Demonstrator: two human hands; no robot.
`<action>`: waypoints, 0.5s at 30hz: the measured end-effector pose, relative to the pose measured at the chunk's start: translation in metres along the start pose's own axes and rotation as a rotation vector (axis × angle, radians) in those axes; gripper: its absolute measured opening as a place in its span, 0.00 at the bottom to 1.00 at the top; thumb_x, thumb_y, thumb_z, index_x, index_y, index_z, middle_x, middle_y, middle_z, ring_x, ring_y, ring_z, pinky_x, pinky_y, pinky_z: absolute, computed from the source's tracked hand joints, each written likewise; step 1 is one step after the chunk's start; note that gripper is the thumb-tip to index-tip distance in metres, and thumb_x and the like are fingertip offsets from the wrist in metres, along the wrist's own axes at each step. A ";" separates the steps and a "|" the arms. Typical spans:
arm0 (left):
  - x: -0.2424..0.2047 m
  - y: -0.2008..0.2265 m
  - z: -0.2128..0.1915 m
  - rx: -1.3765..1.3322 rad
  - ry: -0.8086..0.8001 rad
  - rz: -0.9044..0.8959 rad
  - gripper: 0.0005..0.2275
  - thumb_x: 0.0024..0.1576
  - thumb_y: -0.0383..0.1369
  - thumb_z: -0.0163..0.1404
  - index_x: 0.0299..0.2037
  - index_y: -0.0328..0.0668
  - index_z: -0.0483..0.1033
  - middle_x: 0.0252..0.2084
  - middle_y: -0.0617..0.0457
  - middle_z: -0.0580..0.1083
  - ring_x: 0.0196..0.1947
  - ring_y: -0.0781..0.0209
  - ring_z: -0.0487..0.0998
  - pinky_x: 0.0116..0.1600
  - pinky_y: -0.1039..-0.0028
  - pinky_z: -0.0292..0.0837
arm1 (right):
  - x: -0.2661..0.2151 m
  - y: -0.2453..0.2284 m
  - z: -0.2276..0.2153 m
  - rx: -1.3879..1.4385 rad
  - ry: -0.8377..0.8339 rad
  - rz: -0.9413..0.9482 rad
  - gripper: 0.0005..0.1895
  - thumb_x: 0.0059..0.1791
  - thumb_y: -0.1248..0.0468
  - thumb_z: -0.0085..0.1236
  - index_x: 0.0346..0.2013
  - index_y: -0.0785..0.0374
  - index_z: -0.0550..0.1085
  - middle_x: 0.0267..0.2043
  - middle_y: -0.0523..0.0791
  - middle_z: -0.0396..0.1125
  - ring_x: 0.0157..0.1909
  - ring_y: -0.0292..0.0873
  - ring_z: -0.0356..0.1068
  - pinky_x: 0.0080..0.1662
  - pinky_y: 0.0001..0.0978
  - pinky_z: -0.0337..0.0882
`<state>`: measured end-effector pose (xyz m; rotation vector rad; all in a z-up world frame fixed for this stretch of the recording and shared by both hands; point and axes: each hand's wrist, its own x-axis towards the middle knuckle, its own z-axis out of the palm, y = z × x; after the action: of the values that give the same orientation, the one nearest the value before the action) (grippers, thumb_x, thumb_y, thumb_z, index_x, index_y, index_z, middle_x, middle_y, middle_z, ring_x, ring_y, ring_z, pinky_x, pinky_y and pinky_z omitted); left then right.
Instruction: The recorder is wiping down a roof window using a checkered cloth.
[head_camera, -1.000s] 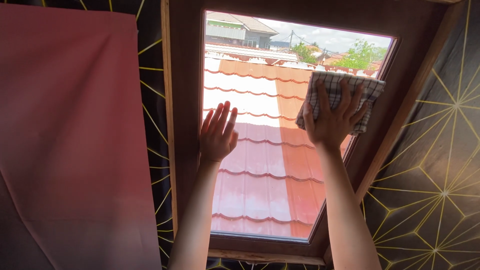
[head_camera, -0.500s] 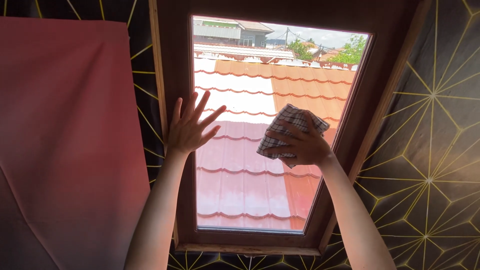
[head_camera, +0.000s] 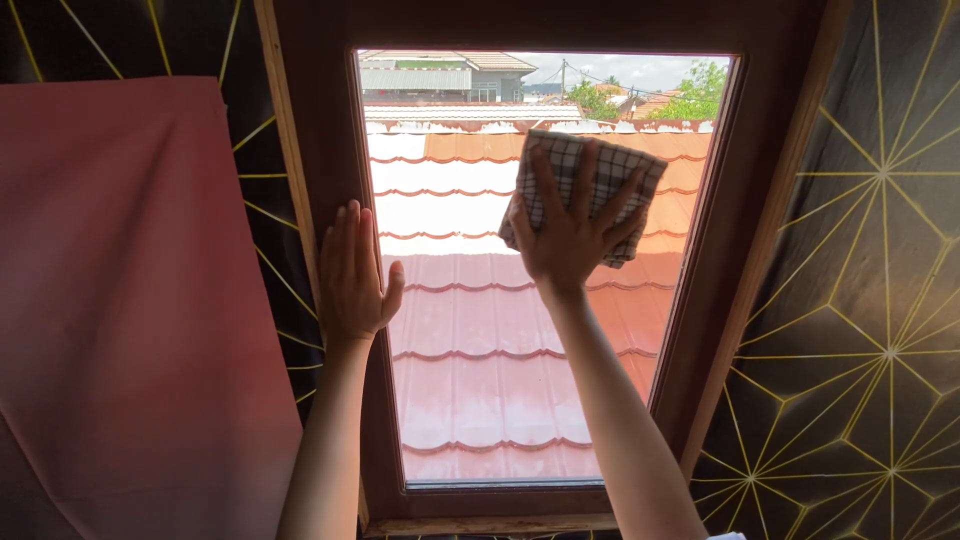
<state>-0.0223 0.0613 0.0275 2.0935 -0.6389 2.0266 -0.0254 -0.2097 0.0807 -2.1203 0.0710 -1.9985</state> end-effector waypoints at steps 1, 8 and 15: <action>0.001 -0.001 0.001 0.004 -0.002 0.002 0.29 0.67 0.45 0.37 0.75 0.34 0.57 0.76 0.37 0.58 0.76 0.39 0.59 0.76 0.50 0.55 | -0.009 -0.008 0.006 0.004 -0.001 0.003 0.29 0.54 0.33 0.43 0.70 0.27 0.67 0.81 0.42 0.43 0.77 0.75 0.32 0.66 0.84 0.29; -0.003 -0.001 -0.005 -0.036 -0.004 -0.001 0.25 0.69 0.35 0.32 0.74 0.29 0.57 0.76 0.36 0.59 0.76 0.40 0.60 0.79 0.51 0.54 | -0.103 -0.033 0.009 0.115 0.022 -0.434 0.26 0.58 0.41 0.46 0.72 0.29 0.65 0.79 0.38 0.50 0.78 0.66 0.46 0.73 0.73 0.44; -0.001 0.001 -0.010 -0.078 0.034 0.056 0.30 0.70 0.47 0.28 0.74 0.30 0.57 0.76 0.36 0.58 0.75 0.38 0.61 0.76 0.50 0.55 | -0.150 0.011 -0.002 0.256 -0.192 -1.137 0.29 0.54 0.44 0.55 0.71 0.32 0.66 0.79 0.33 0.53 0.80 0.43 0.49 0.78 0.62 0.42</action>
<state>-0.0320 0.0650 0.0272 2.0151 -0.7669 2.0268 -0.0367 -0.1923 -0.0686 -2.3581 -1.6402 -2.0124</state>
